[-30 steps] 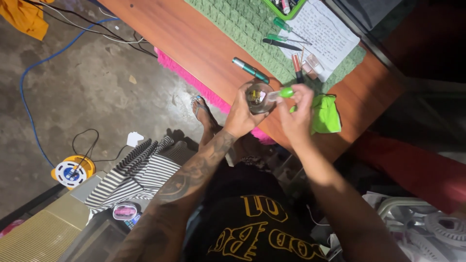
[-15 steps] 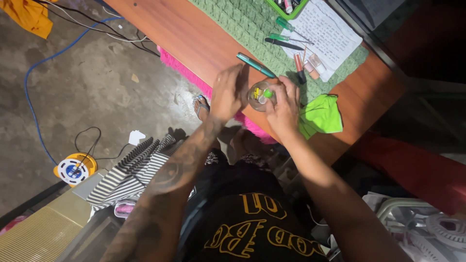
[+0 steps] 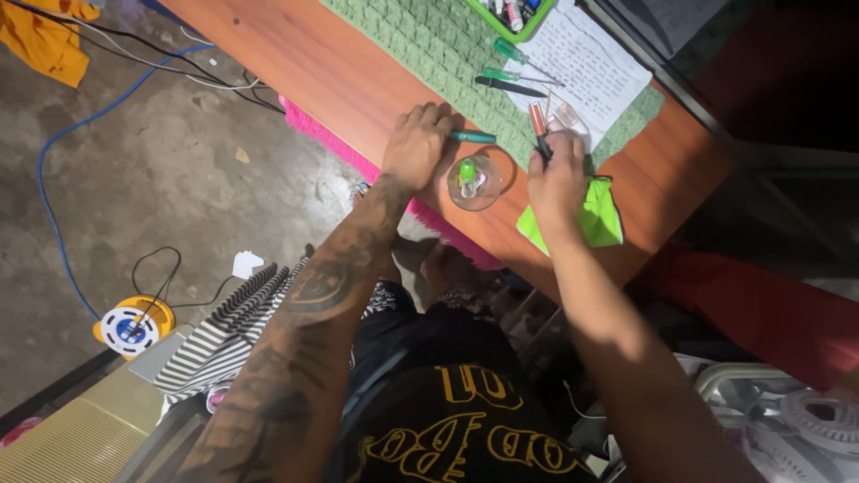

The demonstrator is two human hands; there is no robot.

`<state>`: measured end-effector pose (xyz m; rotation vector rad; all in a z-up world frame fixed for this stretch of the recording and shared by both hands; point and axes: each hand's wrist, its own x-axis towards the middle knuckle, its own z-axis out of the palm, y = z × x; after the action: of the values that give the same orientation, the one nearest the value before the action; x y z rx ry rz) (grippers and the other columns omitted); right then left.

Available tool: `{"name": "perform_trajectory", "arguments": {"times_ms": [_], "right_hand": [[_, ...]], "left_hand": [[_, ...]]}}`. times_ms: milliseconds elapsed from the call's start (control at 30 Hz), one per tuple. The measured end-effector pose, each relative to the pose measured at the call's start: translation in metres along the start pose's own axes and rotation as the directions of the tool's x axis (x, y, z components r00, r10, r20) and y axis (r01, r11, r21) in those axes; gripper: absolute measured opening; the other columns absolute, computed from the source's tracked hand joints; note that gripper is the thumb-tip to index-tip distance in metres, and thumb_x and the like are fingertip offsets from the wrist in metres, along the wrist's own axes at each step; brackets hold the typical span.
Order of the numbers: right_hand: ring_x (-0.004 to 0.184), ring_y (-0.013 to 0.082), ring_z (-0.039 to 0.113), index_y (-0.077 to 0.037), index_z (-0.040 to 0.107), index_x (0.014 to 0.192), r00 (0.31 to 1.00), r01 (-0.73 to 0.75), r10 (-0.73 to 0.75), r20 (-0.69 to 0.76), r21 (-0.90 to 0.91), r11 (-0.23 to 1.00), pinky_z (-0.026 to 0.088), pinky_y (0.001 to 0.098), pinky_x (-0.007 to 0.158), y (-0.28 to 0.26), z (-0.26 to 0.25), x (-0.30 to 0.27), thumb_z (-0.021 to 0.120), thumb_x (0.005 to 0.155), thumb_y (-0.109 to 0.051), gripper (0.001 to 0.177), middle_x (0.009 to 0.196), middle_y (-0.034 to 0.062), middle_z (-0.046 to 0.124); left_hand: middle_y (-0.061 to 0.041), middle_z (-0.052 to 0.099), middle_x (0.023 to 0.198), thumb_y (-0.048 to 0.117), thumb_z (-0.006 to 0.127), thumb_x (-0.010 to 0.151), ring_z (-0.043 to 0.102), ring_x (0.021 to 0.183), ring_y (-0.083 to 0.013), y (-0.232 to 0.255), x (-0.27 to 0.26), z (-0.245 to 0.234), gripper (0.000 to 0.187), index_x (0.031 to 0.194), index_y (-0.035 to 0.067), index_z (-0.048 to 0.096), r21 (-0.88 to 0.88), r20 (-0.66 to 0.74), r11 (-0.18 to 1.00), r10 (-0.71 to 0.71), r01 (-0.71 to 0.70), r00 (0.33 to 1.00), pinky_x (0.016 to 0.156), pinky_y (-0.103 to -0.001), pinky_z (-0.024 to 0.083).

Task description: The recorder organizes pens, markers, and other small tools from a cup and tray on a desk, using a green cloth to wipe items.

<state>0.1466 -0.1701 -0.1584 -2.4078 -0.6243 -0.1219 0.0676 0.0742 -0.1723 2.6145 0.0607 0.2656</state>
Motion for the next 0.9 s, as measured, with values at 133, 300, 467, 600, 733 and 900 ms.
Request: {"name": "perform_trajectory", "arguments": {"times_ms": [133, 300, 467, 600, 733, 900], "right_hand": [[0.102, 0.0429, 0.060, -0.003, 0.058, 0.115, 0.987, -0.100, 0.115, 0.111, -0.136, 0.986, 0.049, 0.0509, 0.082, -0.010, -0.004, 0.009, 0.078, 0.086, -0.010, 0.036, 0.116, 0.0192, 0.060], [0.104, 0.0399, 0.064, -0.004, 0.059, 0.114, 0.998, -0.033, 0.036, 0.047, -0.060, 0.998, 0.052, 0.0494, 0.086, 0.011, 0.006, -0.006, 0.072, 0.092, -0.004, 0.026, 0.116, 0.0160, 0.062], [0.090, 0.0290, 0.067, -0.005, 0.066, 0.112, 0.998, -0.054, 0.059, -0.021, 0.174, 0.983, 0.055, 0.0413, 0.078, -0.037, -0.035, -0.023, 0.071, 0.094, -0.001, 0.019, 0.108, 0.0121, 0.065], [0.100, 0.0257, 0.069, -0.007, 0.069, 0.111, 0.997, 0.065, -0.053, -0.054, 0.254, 0.965, 0.060, 0.0347, 0.083, -0.072, -0.058, -0.034, 0.071, 0.092, 0.001, 0.021, 0.115, 0.0128, 0.065], [0.099, 0.0265, 0.071, -0.008, 0.070, 0.115, 0.991, 0.127, -0.130, -0.001, 0.231, 0.965, 0.060, 0.0352, 0.082, -0.085, -0.055, -0.032, 0.071, 0.092, 0.001, 0.024, 0.115, 0.0125, 0.067], [0.101, 0.0335, 0.071, -0.005, 0.059, 0.129, 0.983, -0.023, -0.027, 0.181, 0.272, 0.962, 0.059, 0.0412, 0.082, -0.087, -0.032, -0.023, 0.068, 0.095, -0.003, 0.035, 0.115, 0.0151, 0.066]], "left_hand": [[-0.014, 0.067, 0.114, 0.018, 0.072, 0.088, 0.061, 0.109, -0.0339, 0.015, -0.011, -0.025, 0.031, 0.117, 0.007, 0.069, -0.091, 0.015, 0.990, -0.108, 0.109, 0.994, 0.092, -0.045, 0.049], [-0.019, 0.068, 0.111, 0.006, 0.069, 0.091, 0.066, 0.105, -0.0378, 0.010, -0.050, -0.019, 0.029, 0.120, 0.002, 0.068, -0.405, -0.102, 0.865, -0.366, 0.297, 0.925, 0.092, -0.044, 0.053], [-0.011, 0.069, 0.102, 0.008, 0.069, 0.097, 0.065, 0.089, -0.0203, 0.008, -0.086, -0.004, 0.025, 0.120, -0.002, 0.070, -0.733, -0.040, 0.569, -0.584, 0.374, 0.811, 0.079, -0.033, 0.053], [0.001, 0.067, 0.078, 0.005, 0.064, 0.095, 0.054, 0.063, -0.0040, 0.035, -0.089, -0.033, 0.026, 0.118, -0.002, 0.075, -0.893, 0.158, 0.200, -0.698, 0.402, 0.699, 0.057, -0.021, 0.044], [0.004, 0.065, 0.072, 0.003, 0.062, 0.093, 0.049, 0.054, -0.0020, 0.038, -0.096, -0.035, 0.028, 0.116, -0.002, 0.077, -0.893, 0.228, 0.135, -0.686, 0.429, 0.691, 0.049, -0.020, 0.038], [-0.001, 0.066, 0.068, 0.003, 0.060, 0.093, 0.046, 0.046, -0.0047, 0.044, -0.094, -0.038, 0.024, 0.110, -0.004, 0.076, -0.898, 0.383, -0.077, -0.619, 0.433, 0.685, 0.042, -0.022, 0.032]]}}
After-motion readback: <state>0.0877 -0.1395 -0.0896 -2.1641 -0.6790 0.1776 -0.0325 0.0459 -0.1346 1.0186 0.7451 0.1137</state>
